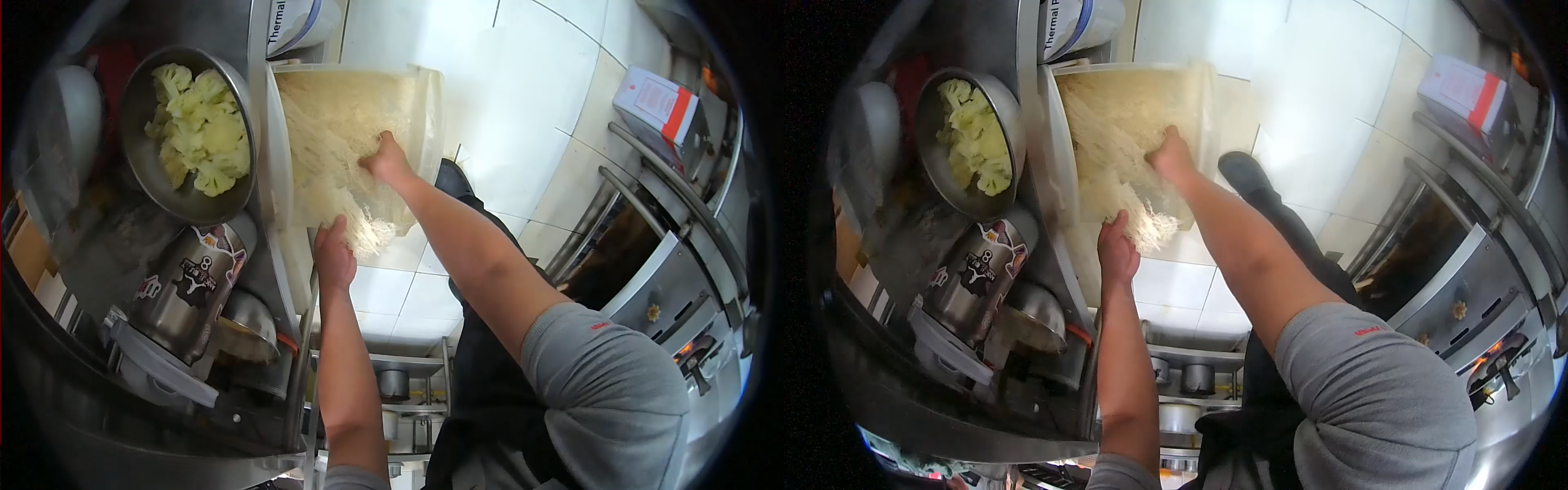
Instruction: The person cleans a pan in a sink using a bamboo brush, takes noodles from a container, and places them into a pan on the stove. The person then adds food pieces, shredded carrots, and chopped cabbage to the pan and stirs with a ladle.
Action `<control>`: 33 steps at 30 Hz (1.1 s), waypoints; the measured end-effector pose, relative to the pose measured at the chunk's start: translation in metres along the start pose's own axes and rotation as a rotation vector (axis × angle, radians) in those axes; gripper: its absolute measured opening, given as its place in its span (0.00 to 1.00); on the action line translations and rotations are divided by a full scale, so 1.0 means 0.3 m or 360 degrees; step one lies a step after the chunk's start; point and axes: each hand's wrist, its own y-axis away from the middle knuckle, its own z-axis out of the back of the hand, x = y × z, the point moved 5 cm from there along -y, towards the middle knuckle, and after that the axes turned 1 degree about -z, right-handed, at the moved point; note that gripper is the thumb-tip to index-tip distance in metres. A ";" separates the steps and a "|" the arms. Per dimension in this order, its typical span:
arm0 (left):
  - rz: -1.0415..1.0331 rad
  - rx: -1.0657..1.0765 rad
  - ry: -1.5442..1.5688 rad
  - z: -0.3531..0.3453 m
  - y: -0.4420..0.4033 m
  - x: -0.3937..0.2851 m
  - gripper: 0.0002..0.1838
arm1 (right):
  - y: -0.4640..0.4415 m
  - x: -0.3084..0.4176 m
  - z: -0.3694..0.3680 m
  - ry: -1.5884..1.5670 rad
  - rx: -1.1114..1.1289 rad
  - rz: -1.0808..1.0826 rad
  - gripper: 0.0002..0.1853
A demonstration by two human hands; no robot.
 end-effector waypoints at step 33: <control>0.0163 0.0535 0.0658 -0.305 -0.161 -0.069 0.25 | 0.048 0.295 0.170 -0.0517 0.1103 -0.0438 0.32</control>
